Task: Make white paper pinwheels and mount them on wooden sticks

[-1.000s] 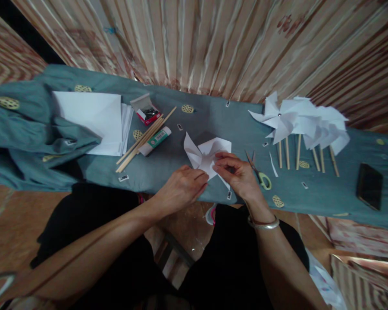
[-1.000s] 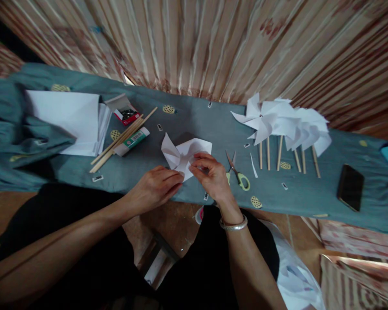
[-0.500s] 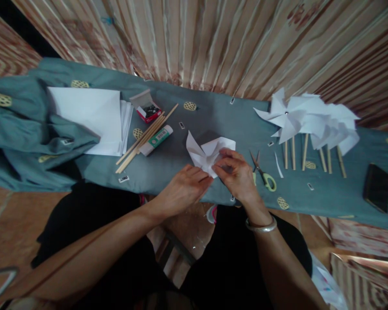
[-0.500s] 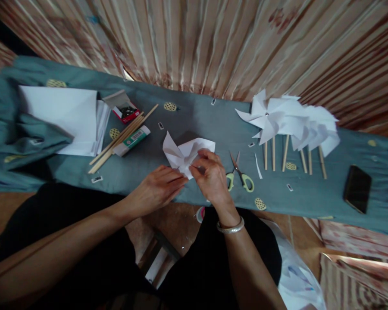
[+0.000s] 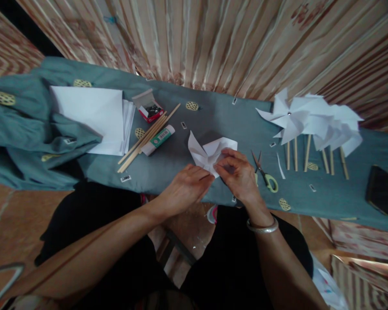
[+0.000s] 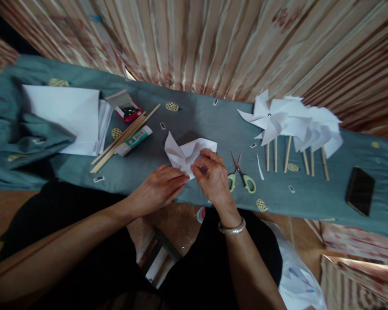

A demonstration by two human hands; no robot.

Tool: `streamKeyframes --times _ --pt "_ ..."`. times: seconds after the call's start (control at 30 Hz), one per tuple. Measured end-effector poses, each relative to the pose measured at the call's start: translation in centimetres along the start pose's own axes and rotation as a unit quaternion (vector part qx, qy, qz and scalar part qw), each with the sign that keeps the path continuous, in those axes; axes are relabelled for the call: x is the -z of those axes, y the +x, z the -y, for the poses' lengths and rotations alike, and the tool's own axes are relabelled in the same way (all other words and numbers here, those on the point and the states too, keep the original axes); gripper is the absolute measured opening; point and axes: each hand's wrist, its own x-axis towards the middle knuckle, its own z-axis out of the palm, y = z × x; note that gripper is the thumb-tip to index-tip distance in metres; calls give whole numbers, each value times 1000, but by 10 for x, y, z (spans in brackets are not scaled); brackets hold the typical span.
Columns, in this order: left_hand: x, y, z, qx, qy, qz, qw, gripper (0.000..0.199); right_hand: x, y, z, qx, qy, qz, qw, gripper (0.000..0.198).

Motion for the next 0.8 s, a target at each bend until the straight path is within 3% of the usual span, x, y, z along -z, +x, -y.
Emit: streamKeyframes --times 0.47,0.8 --pt "-3 -1 0 -1 -18 -31 999 17 -2 0 3 -1 -3 2 1000 7" --pt "-2 -1 1 14 -24 -12 1000 18 -4 0 5 3 -9 -5 1000 8"
